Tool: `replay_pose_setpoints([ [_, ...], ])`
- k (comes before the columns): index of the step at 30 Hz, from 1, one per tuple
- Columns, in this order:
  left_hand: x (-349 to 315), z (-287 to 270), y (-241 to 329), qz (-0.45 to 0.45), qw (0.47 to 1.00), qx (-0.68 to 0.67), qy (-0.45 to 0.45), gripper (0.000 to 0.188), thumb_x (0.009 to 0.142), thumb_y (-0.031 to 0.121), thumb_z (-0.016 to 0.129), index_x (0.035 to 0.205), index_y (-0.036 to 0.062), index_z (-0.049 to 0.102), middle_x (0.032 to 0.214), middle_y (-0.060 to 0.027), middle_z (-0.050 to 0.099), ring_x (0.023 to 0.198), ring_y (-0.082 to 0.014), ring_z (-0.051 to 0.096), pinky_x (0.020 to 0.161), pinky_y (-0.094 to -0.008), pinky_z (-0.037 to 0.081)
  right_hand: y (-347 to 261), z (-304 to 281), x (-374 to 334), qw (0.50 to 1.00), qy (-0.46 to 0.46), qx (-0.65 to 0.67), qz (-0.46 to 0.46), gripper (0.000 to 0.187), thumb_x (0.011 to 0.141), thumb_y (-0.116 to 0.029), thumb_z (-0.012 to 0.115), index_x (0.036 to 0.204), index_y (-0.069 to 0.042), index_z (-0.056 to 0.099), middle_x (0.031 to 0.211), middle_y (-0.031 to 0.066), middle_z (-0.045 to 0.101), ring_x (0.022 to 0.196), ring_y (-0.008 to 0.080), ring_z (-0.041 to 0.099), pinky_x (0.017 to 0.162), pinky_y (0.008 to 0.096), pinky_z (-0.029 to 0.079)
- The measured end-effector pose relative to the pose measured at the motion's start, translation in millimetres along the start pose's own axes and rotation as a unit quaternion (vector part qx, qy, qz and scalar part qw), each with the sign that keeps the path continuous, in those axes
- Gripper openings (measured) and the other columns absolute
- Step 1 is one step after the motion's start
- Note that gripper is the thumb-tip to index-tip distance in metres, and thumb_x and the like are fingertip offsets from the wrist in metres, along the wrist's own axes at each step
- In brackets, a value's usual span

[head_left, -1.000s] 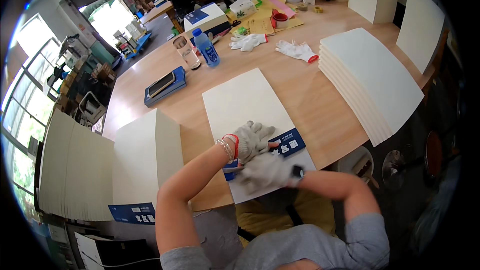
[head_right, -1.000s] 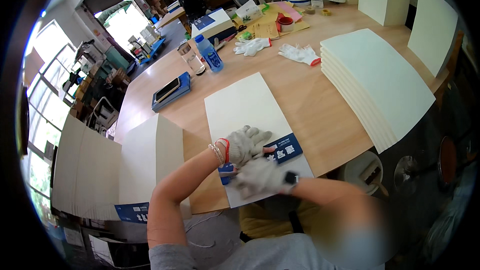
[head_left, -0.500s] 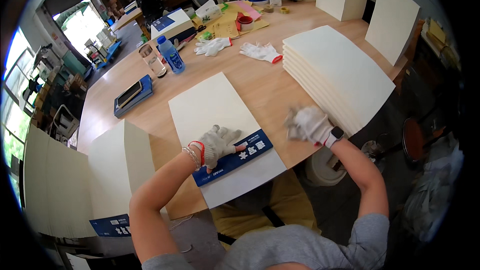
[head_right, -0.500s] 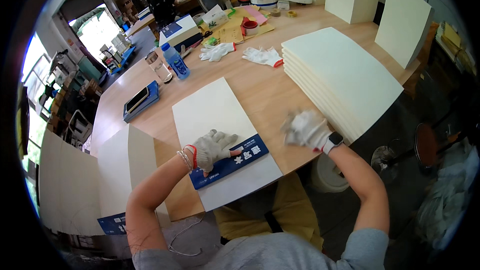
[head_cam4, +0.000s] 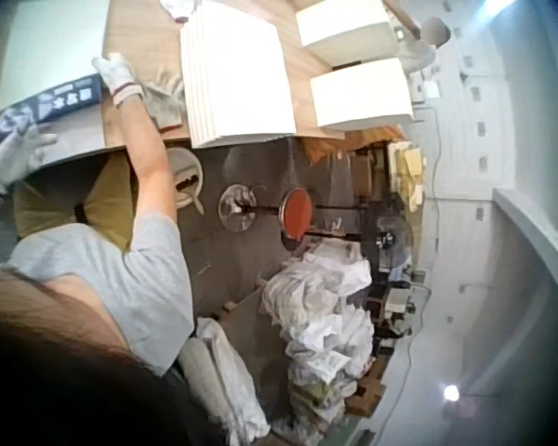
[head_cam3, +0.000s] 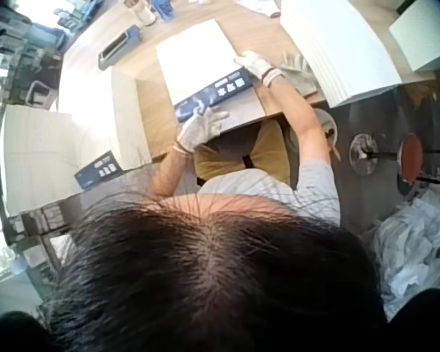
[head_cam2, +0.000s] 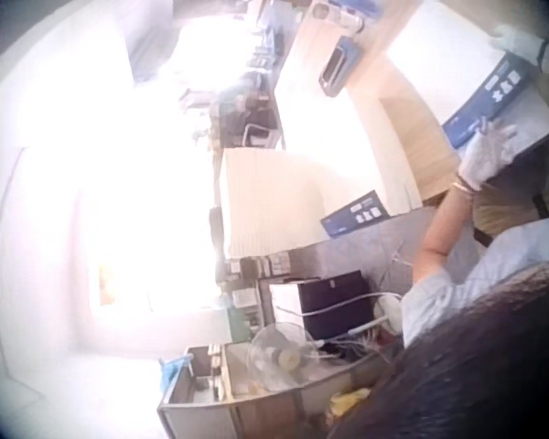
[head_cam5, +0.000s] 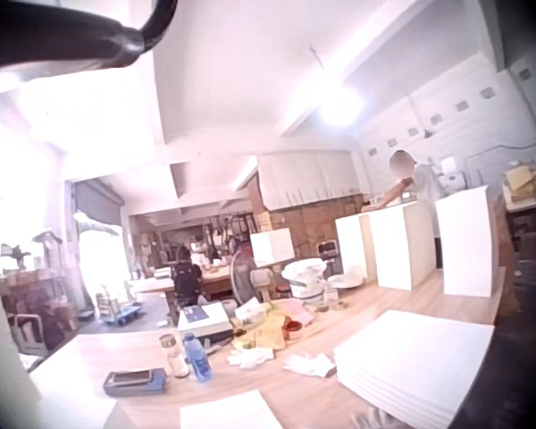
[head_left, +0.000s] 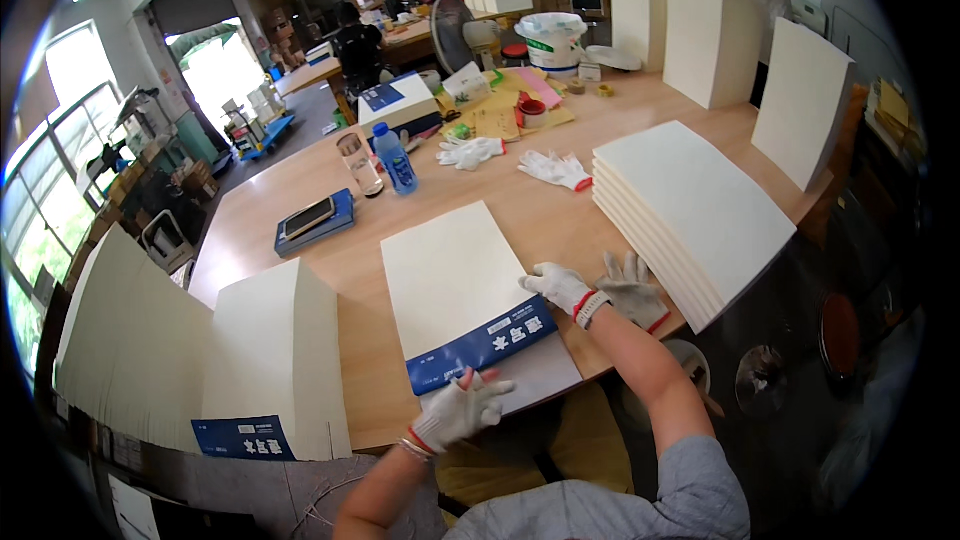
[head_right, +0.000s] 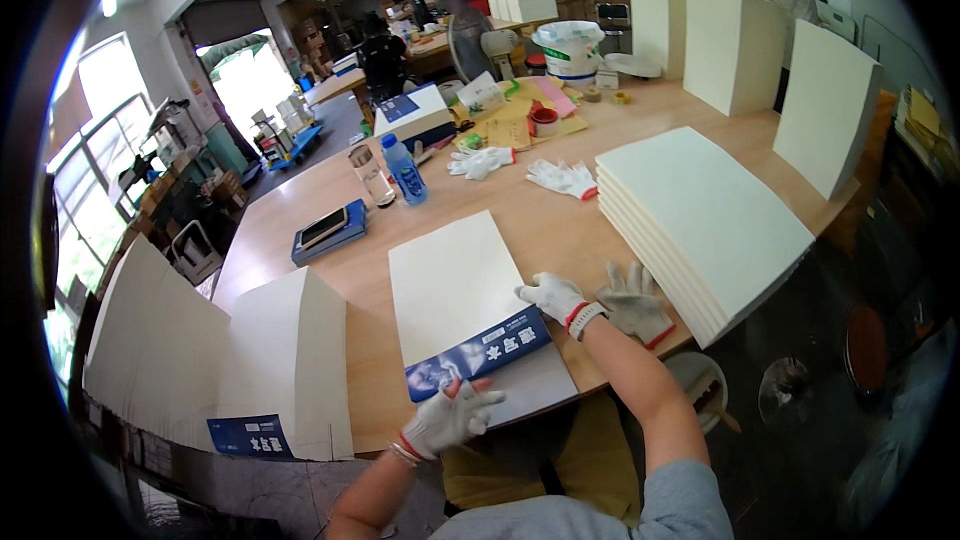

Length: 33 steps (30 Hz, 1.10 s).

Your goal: The person repeatedly picks up a white notebook from a stack on the table, places it on a blue cover, and then stacks it onto a growing pile of finished notebooks. The person wears white gloves and performs this repetitive assembly task in a workshop environment.

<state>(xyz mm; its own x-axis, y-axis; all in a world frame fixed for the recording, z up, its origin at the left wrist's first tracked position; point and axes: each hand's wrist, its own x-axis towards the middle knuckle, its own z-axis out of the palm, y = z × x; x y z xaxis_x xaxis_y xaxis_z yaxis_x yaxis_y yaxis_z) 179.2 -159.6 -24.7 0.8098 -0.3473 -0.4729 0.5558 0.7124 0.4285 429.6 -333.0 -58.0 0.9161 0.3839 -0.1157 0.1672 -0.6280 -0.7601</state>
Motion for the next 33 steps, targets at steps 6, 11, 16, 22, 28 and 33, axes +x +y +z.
replay_pose_setpoints([
  [6, 22.8, -17.0, -0.4, 0.071, 0.959, -0.249, 0.111, 0.041, 0.091, 0.042, 0.060, 0.067, 0.0140, 0.043, 0.057, 0.0038, 0.039, 0.048, -0.0081, 0.039, 0.042, -0.0235, 0.035, -16.1, 0.0, 31.7, 0.854, -0.275, 0.431, 0.093, 0.032, 0.088, -0.033, 0.067, 0.096, -0.002, 0.064, 0.085, 0.0086, 0.067, 0.069, 0.0169, 0.065, 0.059, 0.0291, 0.052],
  [11, 17.6, -15.1, 11.8, 0.175, 0.955, -0.135, 0.200, 0.032, 0.087, 0.031, 0.069, 0.075, 0.0160, 0.043, 0.058, 0.0010, 0.039, 0.046, -0.0118, 0.040, 0.037, -0.0229, 0.031, 1.3, 27.4, 86.4, 0.913, -0.170, 0.364, -0.077, 0.028, 0.089, -0.029, 0.064, 0.099, -0.002, 0.063, 0.087, 0.0066, 0.066, 0.075, 0.0124, 0.062, 0.064, 0.0291, 0.051],
  [16, -61.8, -28.2, 8.6, 0.283, 0.886, 0.163, 0.328, 0.036, 0.086, 0.033, 0.072, 0.108, 0.0072, 0.060, 0.081, -0.0040, 0.063, 0.069, -0.0130, 0.058, 0.063, -0.0258, 0.049, -64.4, 48.1, 14.0, 0.825, -0.155, 0.533, -0.109, 0.023, 0.093, -0.017, 0.057, 0.108, 0.001, 0.054, 0.093, 0.0063, 0.061, 0.077, 0.0117, 0.060, 0.066, 0.0265, 0.052],
  [22, -186.8, -32.7, -1.6, 0.620, 0.620, 0.286, 0.387, 0.056, 0.087, 0.005, 0.067, 0.137, 0.0021, 0.041, 0.124, -0.0096, 0.056, 0.109, -0.0197, 0.056, 0.093, -0.0330, 0.048, -184.4, 107.3, -38.9, 0.807, -0.212, 0.495, -0.243, 0.026, 0.093, -0.017, 0.059, 0.110, 0.001, 0.052, 0.089, 0.0063, 0.062, 0.077, 0.0112, 0.060, 0.064, 0.0250, 0.052],
  [28, -245.9, -73.3, 44.2, 0.675, 0.371, 0.231, 0.594, 0.080, 0.083, 0.001, 0.064, 0.149, -0.0026, 0.019, 0.145, -0.0186, 0.035, 0.133, -0.0292, 0.035, 0.114, -0.0375, 0.020, -293.0, 185.0, -60.7, 0.876, -0.246, 0.368, -0.190, 0.040, 0.089, -0.029, 0.066, 0.112, 0.000, 0.049, 0.082, 0.0090, 0.063, 0.056, 0.0173, 0.061, 0.044, 0.0306, 0.048],
  [33, -270.0, -161.9, 42.1, 0.509, 0.303, 0.282, 0.755, 0.079, 0.090, 0.018, 0.056, 0.150, -0.0070, 0.011, 0.157, -0.0237, 0.013, 0.140, -0.0306, 0.025, 0.115, -0.0357, 0.018, -333.1, 186.5, -97.8, 0.948, -0.273, 0.067, -0.153, 0.053, 0.090, -0.049, 0.059, 0.110, -0.003, 0.045, 0.082, 0.0148, 0.063, 0.056, 0.0189, 0.062, 0.047, 0.0317, 0.049],
])
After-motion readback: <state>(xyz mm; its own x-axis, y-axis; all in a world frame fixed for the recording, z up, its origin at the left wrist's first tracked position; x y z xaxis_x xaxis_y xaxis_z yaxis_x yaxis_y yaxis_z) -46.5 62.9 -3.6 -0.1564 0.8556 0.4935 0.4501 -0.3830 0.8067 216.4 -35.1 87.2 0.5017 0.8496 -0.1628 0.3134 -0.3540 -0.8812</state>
